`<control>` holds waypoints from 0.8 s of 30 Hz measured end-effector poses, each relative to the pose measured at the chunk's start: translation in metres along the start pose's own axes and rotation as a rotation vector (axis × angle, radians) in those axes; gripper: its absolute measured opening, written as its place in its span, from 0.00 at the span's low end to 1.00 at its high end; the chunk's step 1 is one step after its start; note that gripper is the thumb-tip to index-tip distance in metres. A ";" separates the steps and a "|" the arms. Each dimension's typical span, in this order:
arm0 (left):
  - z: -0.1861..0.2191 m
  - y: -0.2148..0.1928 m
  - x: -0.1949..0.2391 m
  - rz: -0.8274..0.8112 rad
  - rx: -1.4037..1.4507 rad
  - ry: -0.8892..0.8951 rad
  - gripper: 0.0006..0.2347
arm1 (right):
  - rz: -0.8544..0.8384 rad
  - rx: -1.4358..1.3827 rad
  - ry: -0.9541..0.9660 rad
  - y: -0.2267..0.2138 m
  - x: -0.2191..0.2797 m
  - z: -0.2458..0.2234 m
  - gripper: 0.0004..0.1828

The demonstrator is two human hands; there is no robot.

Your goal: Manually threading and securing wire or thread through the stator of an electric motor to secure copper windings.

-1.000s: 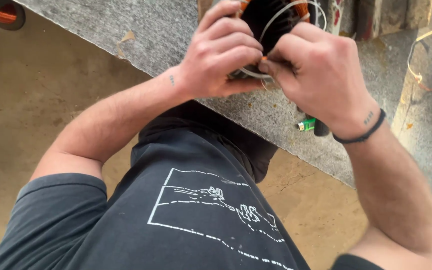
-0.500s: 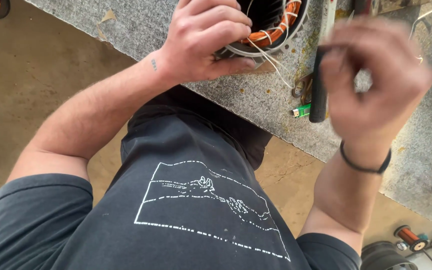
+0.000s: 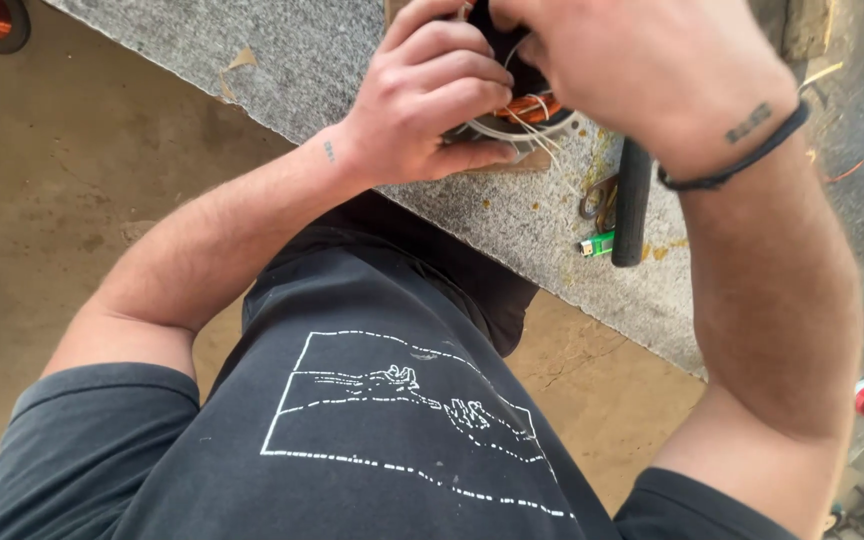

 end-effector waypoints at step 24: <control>0.000 -0.002 -0.003 0.007 0.060 -0.006 0.16 | 1.226 -0.999 -0.153 -0.043 0.101 -0.001 0.25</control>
Point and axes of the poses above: each hand's wrist, its own x-axis away from the middle knuckle, its own y-axis out of the palm, z = x × y, the point moved 8 cm from there along -x, towards the middle knuckle, and after that the axes turned 15 degrees about -y, right-handed, at the moved point
